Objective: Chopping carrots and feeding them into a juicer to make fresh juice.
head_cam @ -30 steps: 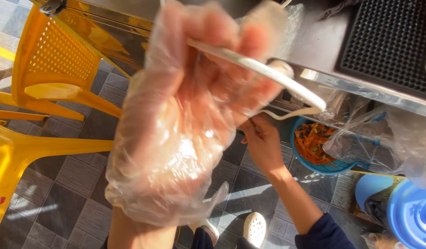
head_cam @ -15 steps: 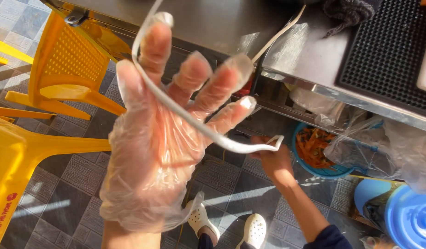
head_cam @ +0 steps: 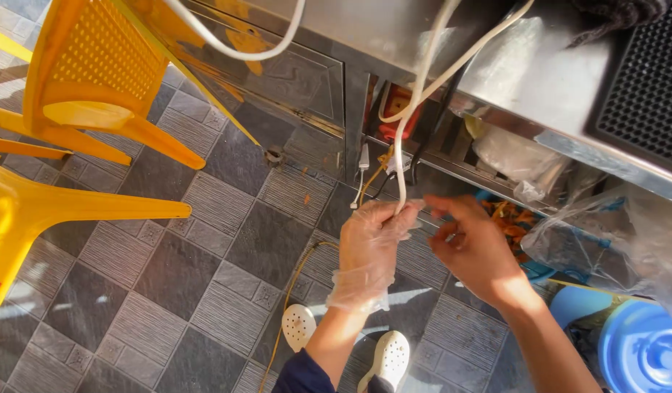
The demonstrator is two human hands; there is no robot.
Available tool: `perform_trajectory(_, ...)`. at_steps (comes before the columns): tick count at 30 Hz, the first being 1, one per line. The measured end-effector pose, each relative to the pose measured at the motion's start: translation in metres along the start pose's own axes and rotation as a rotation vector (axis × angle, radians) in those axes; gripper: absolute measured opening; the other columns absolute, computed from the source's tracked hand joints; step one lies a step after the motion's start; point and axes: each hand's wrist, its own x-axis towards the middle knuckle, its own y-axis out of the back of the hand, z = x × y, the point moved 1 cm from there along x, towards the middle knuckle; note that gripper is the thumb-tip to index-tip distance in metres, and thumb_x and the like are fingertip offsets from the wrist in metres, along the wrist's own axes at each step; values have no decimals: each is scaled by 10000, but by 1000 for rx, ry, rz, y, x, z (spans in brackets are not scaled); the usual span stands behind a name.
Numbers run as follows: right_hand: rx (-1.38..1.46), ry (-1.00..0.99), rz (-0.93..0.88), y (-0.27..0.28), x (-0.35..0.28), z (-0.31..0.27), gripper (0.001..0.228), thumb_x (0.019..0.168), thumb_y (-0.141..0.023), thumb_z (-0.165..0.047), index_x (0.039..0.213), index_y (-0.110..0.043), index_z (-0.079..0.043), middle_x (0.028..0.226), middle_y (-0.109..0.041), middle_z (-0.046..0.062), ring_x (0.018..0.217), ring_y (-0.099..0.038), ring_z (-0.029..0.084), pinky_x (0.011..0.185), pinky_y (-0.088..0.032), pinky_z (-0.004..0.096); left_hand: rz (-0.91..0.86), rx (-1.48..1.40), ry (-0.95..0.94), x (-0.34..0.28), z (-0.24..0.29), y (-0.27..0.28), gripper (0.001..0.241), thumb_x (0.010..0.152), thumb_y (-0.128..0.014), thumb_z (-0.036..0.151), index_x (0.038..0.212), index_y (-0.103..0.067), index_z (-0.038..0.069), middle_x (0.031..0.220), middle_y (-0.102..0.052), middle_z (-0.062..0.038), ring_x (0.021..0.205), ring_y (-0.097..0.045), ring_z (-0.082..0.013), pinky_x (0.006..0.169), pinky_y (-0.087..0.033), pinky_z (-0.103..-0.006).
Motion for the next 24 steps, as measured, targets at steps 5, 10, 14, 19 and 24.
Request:
perform_trajectory(5, 173, 67, 35, -28, 4, 91, 274, 833, -694, 82, 1093, -690, -5, 990, -720, 60, 899, -659, 102, 783, -552, 269, -125, -460, 30, -1, -3, -37, 270, 969, -719, 238, 1131, -783, 31, 941, -700, -22, 819, -681, -95, 697, -560, -227)
perform_trajectory(10, 117, 101, 138, -3, 19, 90, 220, 852, -660, 38, 1063, -670, -25, 936, -705, 37, 916, -645, 74, 780, -524, 239, -215, -678, -24, 7, 0, -52, 247, 1017, -703, 221, 1190, -758, 54, 1073, -720, -28, 875, -652, -87, 743, -560, -222)
perform_trajectory(14, -366, 205, 365, 27, 59, 43, 159, 919, -733, -35, 1072, -710, 1, 943, -714, 124, 866, -650, 175, 767, -514, 322, -124, -451, -261, 2, 33, -29, 310, 1018, -678, 152, 1319, -667, 75, 1204, -626, -68, 1012, -632, -111, 881, -570, -244)
perform_trajectory(19, -574, 258, 463, 69, 154, 35, 164, 1001, -740, -80, 1136, -719, 12, 984, -688, 184, 854, -654, 255, 768, -504, 366, -114, -601, -147, -11, 19, -7, 403, 1014, -649, 66, 1414, -623, 102, 1338, -542, -99, 1151, -608, -147, 1003, -578, -293)
perform_trajectory(24, -639, 273, 415, 122, 243, 72, 195, 986, -730, -77, 1157, -706, 14, 1015, -682, 196, 879, -654, 274, 784, -508, 380, -97, -646, 49, -4, 12, 19, 235, 1001, -622, 43, 1228, -682, 51, 1310, -681, -113, 1128, -653, -143, 1025, -557, -285)
